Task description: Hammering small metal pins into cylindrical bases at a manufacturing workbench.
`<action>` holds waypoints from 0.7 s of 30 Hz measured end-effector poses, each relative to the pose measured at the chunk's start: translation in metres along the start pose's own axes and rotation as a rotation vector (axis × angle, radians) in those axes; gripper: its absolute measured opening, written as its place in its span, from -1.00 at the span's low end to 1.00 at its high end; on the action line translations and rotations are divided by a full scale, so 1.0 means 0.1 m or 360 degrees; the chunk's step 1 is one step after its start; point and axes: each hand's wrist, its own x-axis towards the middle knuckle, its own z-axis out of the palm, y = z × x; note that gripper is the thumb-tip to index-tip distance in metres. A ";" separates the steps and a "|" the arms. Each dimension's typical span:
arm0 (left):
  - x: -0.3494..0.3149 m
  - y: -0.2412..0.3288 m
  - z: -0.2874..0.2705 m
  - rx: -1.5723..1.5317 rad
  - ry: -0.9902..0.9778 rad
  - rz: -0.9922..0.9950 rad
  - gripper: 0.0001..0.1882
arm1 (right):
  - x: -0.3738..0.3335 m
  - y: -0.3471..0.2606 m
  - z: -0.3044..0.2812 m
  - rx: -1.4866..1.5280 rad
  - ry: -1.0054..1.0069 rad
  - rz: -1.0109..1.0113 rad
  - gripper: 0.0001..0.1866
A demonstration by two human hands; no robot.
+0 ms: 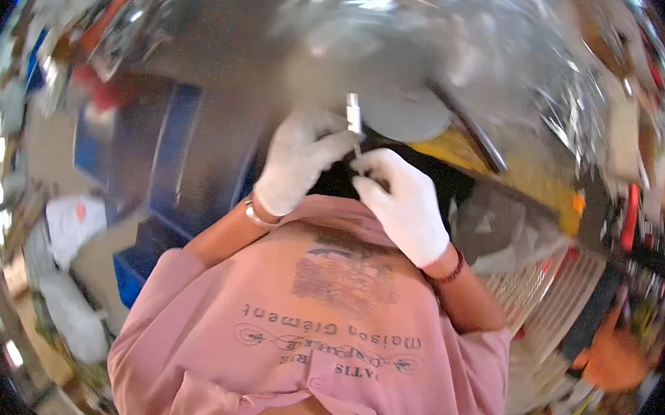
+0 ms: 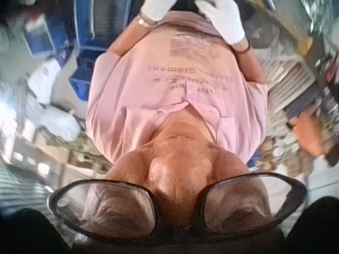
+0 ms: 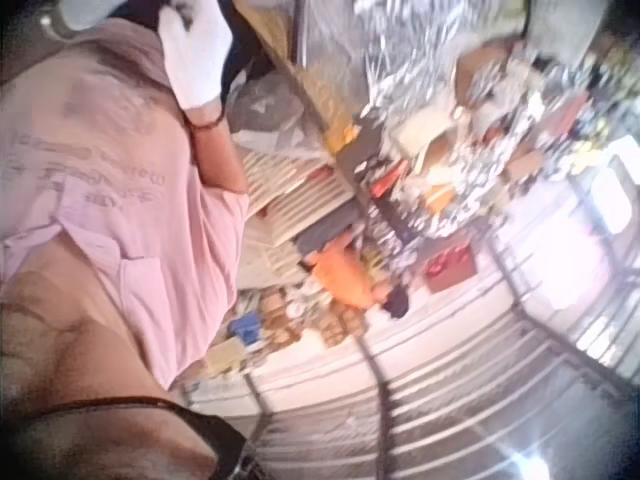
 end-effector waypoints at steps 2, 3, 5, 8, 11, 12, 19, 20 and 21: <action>0.02 -0.17 -0.05 -0.0053 0.0157 0.0234 -0.36 | 0.03 0.00 0.09 -0.0010 0.0009 -0.0054 -0.73; -0.01 -0.18 -0.09 -0.0179 0.0148 0.0264 -0.34 | 0.03 -0.05 0.10 -0.0043 0.0010 0.0018 -0.70; -0.06 -0.25 -0.27 -0.0371 0.0241 0.0309 -0.37 | 0.06 -0.02 0.11 0.0070 -0.0102 -0.0002 -0.48; -0.25 -0.43 -0.83 -0.0015 0.0722 0.0367 -0.40 | 0.11 0.01 0.09 0.0135 -0.0141 0.0041 -0.42; -0.43 -1.08 -1.67 0.0055 0.1099 0.0096 -0.38 | 0.14 0.06 0.09 0.0048 -0.0096 0.0087 -0.46; -0.55 -1.45 -2.03 0.0255 0.1256 0.0042 -0.39 | 0.14 0.06 0.10 0.0020 -0.0117 0.0096 -0.46; -1.45 -1.82 -3.08 0.1007 0.1845 -0.1136 -0.43 | 0.26 0.10 0.18 -0.0061 -0.0267 0.0190 -0.47; -1.40 -1.52 -2.97 0.1259 0.1845 -0.1202 -0.44 | 0.27 0.07 0.18 -0.0070 -0.0251 0.0193 -0.47; -1.40 -1.38 -2.94 0.1296 0.1815 -0.1269 -0.46 | 0.28 0.06 0.19 -0.0085 -0.0253 0.0188 -0.47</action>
